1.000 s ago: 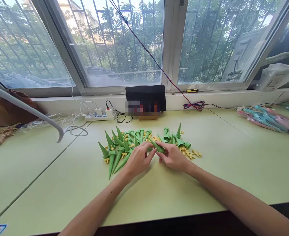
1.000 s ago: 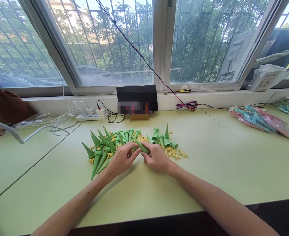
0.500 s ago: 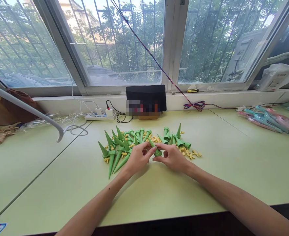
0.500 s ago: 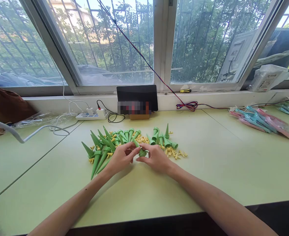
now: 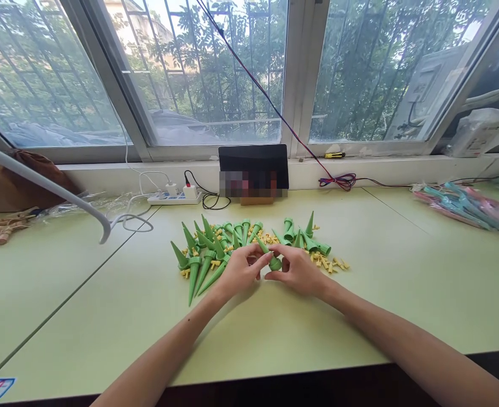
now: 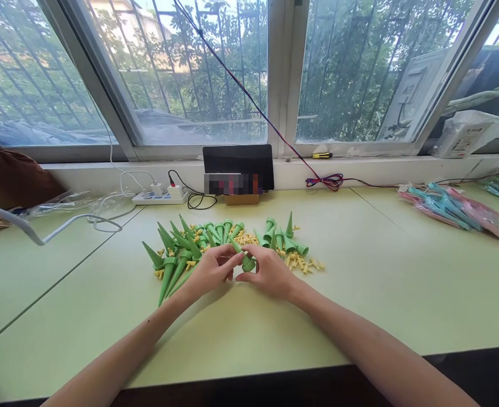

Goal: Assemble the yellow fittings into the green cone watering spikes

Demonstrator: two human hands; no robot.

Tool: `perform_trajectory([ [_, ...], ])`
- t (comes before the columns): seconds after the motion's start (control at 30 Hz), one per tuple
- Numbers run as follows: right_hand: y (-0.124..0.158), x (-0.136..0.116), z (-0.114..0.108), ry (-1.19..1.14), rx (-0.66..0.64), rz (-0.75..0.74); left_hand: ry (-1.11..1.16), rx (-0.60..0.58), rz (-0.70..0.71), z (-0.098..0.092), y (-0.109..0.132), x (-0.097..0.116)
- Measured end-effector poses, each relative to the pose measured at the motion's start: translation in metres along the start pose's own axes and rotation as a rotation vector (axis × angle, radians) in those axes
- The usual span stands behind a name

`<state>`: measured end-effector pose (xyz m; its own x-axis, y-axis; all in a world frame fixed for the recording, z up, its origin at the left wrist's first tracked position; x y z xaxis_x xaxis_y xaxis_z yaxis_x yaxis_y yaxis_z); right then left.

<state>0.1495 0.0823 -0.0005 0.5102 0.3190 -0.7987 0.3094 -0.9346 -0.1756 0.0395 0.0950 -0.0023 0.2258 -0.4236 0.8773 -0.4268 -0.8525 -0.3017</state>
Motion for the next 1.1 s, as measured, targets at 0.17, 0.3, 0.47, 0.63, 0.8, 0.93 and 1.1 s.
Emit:
perform_trajectory([
  [0.17,-0.001,0.001,0.001,0.044,0.008,0.004,-0.013,-0.020,0.003,0.002,0.000,0.000],
  [0.3,0.000,0.000,0.002,0.059,0.001,-0.017,0.005,-0.042,-0.013,0.005,0.001,0.002],
  [0.47,0.001,0.001,0.003,0.056,-0.011,-0.022,0.111,-0.052,-0.061,0.007,0.002,0.006],
  [0.63,0.000,0.003,0.004,0.029,-0.019,-0.005,0.170,-0.050,-0.103,0.007,0.003,0.006],
  [0.8,0.001,0.004,0.004,0.018,-0.023,0.000,0.185,-0.042,-0.095,0.007,0.001,0.002],
  [0.93,0.000,0.006,0.005,0.044,-0.021,0.018,0.131,0.003,-0.067,0.002,-0.001,-0.003],
  [1.1,-0.001,0.005,0.001,0.087,0.020,0.016,0.084,0.189,-0.013,-0.016,-0.002,-0.004],
])
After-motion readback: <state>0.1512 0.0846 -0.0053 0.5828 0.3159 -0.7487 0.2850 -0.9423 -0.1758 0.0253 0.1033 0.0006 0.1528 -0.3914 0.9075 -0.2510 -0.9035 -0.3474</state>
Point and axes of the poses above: each hand's wrist, its own y-axis away from the middle knuckle, its own z-axis out of the palm, x = y × z, the point moved 10 cm from there along -y, towards the middle knuckle, and after that the axes turned 10 degrees about z, right-handed, at the moved point
